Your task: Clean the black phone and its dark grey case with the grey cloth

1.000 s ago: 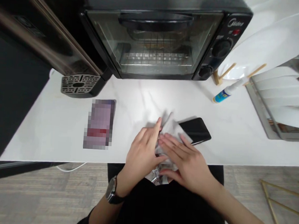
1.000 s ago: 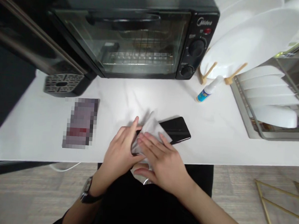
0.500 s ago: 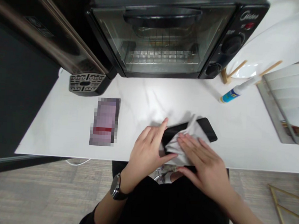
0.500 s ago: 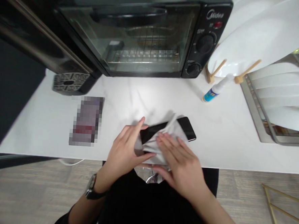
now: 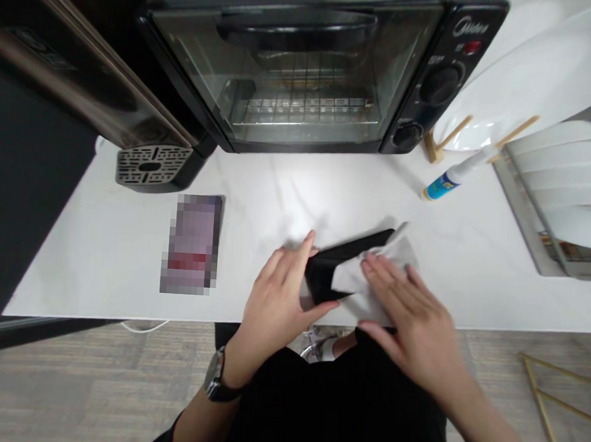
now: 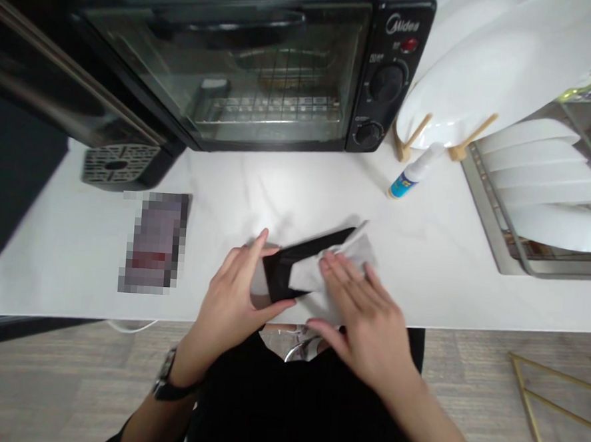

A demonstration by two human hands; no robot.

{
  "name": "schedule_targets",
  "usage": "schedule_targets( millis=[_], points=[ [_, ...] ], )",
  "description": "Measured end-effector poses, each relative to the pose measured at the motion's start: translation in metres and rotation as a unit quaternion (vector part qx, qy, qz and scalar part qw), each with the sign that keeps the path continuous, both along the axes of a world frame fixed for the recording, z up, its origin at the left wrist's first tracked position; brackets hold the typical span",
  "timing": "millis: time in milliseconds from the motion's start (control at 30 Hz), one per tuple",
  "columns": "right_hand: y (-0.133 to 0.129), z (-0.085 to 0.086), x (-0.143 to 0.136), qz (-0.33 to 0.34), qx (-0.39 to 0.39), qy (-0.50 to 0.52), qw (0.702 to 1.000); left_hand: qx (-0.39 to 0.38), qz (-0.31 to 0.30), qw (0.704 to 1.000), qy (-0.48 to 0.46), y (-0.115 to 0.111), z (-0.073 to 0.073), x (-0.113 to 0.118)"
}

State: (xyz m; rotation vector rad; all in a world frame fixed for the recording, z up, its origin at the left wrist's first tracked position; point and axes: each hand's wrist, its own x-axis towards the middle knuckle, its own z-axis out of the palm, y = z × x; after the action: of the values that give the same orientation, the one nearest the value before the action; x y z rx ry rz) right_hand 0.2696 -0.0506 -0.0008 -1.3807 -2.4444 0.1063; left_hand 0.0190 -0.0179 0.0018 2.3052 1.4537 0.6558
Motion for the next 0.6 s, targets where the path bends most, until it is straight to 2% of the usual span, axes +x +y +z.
schedule_targets(
  millis=[67,133,233,300,333,400,433,500,567,600],
  points=[
    [0.008,-0.001,0.011,-0.07,0.021,-0.004,0.997,0.004,-0.006,1.0,0.0,0.0,0.001,0.001],
    [0.014,-0.003,-0.006,-0.088,0.03,0.007,0.996,0.006,-0.008,1.0,0.0,0.001,0.001,0.001],
    [0.011,-0.003,-0.054,-0.03,0.01,0.035,0.999,0.019,-0.004,1.0,0.01,0.0,0.0,0.0],
    [0.003,-0.001,-0.069,0.024,-0.01,0.048,0.998,0.02,0.012,1.0,0.018,0.0,-0.001,0.0],
    [-0.001,0.0,-0.066,0.046,-0.019,0.049,0.998,0.017,0.019,1.0,0.016,0.0,-0.001,0.0],
    [-0.004,0.002,-0.043,0.061,-0.026,0.04,0.997,0.006,0.023,1.0,0.003,0.0,-0.001,0.001],
    [-0.002,0.002,-0.027,0.047,-0.023,0.031,0.998,0.0,0.019,1.0,-0.003,0.0,-0.001,0.001],
    [0.007,0.001,0.0,-0.025,0.001,0.015,1.0,-0.006,0.009,1.0,-0.01,0.001,-0.001,0.001],
    [0.017,-0.002,0.003,-0.082,0.026,0.013,0.996,-0.008,0.002,1.0,-0.009,0.001,0.0,0.001],
    [0.02,-0.004,-0.005,-0.085,0.029,0.018,0.996,-0.003,-0.002,1.0,-0.009,0.001,0.0,0.001]
  ],
)
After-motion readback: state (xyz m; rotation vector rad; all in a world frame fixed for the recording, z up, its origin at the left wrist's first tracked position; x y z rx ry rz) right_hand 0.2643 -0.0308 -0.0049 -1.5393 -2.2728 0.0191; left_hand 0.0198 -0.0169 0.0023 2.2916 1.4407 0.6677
